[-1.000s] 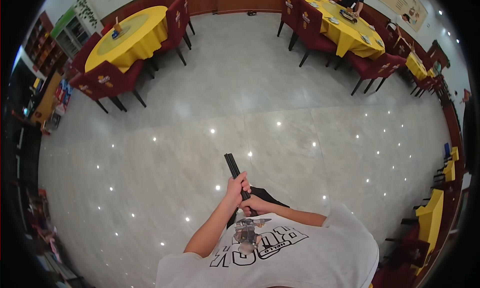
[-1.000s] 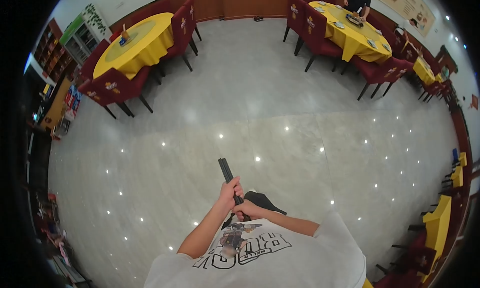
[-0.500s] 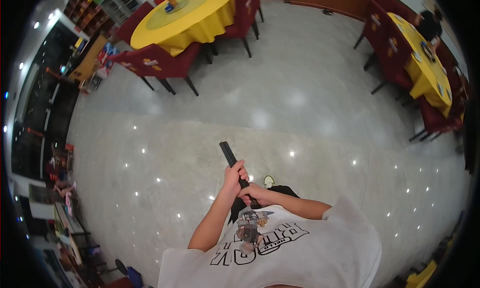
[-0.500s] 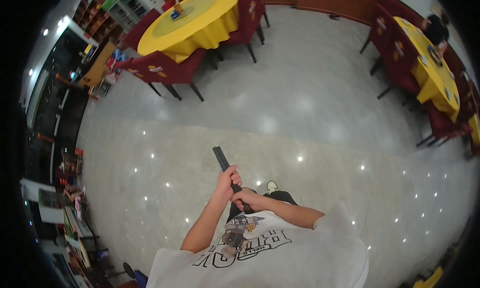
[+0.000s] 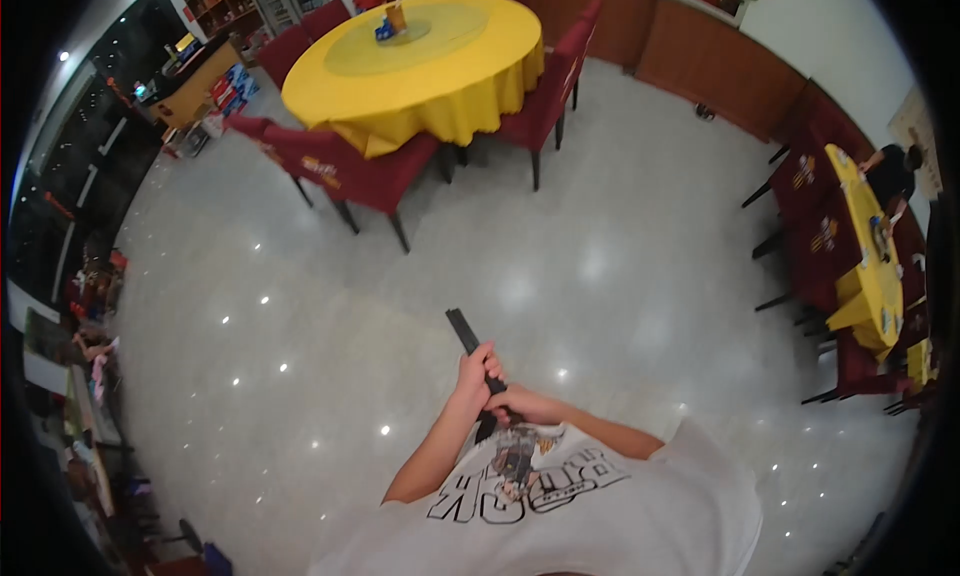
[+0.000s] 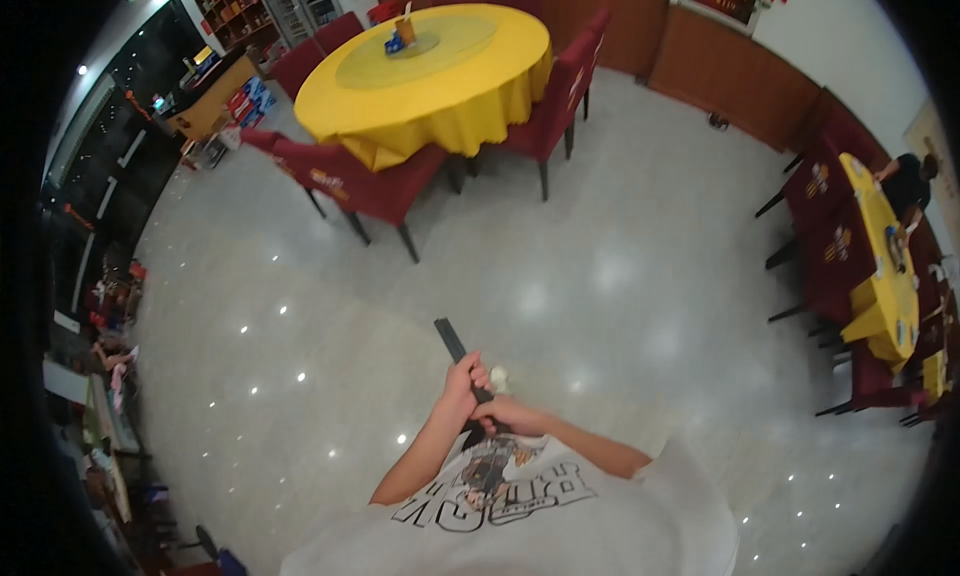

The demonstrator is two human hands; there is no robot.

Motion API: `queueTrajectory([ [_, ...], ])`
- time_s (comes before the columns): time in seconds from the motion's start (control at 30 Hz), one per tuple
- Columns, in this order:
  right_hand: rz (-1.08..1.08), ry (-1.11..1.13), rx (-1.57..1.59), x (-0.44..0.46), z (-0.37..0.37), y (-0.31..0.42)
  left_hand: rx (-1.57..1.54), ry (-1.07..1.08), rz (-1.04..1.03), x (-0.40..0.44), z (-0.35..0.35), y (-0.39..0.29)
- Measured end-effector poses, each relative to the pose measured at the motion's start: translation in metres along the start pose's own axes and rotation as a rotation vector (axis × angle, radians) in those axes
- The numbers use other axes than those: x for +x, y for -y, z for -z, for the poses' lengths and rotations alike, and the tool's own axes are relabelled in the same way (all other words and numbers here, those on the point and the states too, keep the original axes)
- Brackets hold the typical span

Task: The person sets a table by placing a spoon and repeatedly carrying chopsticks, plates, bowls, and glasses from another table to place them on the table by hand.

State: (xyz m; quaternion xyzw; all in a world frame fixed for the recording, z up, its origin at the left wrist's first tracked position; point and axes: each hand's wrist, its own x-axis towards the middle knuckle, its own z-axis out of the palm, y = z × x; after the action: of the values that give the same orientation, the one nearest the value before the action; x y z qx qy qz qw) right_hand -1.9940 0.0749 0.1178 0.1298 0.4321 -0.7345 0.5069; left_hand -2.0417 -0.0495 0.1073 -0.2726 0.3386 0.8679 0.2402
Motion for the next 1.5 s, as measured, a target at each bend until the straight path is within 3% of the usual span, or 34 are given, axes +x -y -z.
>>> queueTrajectory([
  [0.27, 0.190, -0.206, 0.111, 0.037, 0.040, 0.127, 0.217, 0.088, 0.095, 0.116, -0.100, -0.084],
  [0.43, 0.189, -0.166, 0.132, 0.081, 0.077, 0.213, 0.215, 0.001, 0.079, 0.197, -0.135, -0.137],
  [0.6, 0.149, -0.042, 0.029, 0.145, 0.123, 0.320, 0.251, -0.076, -0.146, 0.296, -0.157, -0.204],
  [0.67, 0.151, 0.037, 0.037, 0.171, 0.128, 0.362, 0.270, -0.129, -0.144, 0.314, -0.165, -0.245],
  [0.77, 0.130, 0.093, 0.063, 0.198, 0.139, 0.421, 0.339, -0.059, -0.277, 0.335, -0.178, -0.283],
  [0.93, 0.032, 0.039, 0.260, 0.249, 0.160, 0.504, 0.455, -0.314, -0.453, 0.360, -0.161, -0.306],
  [1.0, 0.067, 0.024, 0.199, 0.281, 0.175, 0.536, 0.305, -0.154, -0.168, 0.370, -0.160, -0.311],
  [1.1, 0.114, -0.052, 0.110, 0.316, 0.183, 0.580, 0.320, -0.084, -0.039, 0.404, -0.164, -0.318],
  [1.5, 0.404, -0.347, -0.147, 0.466, 0.199, 0.767, 0.549, 0.083, -0.067, 0.582, -0.216, -0.489],
])
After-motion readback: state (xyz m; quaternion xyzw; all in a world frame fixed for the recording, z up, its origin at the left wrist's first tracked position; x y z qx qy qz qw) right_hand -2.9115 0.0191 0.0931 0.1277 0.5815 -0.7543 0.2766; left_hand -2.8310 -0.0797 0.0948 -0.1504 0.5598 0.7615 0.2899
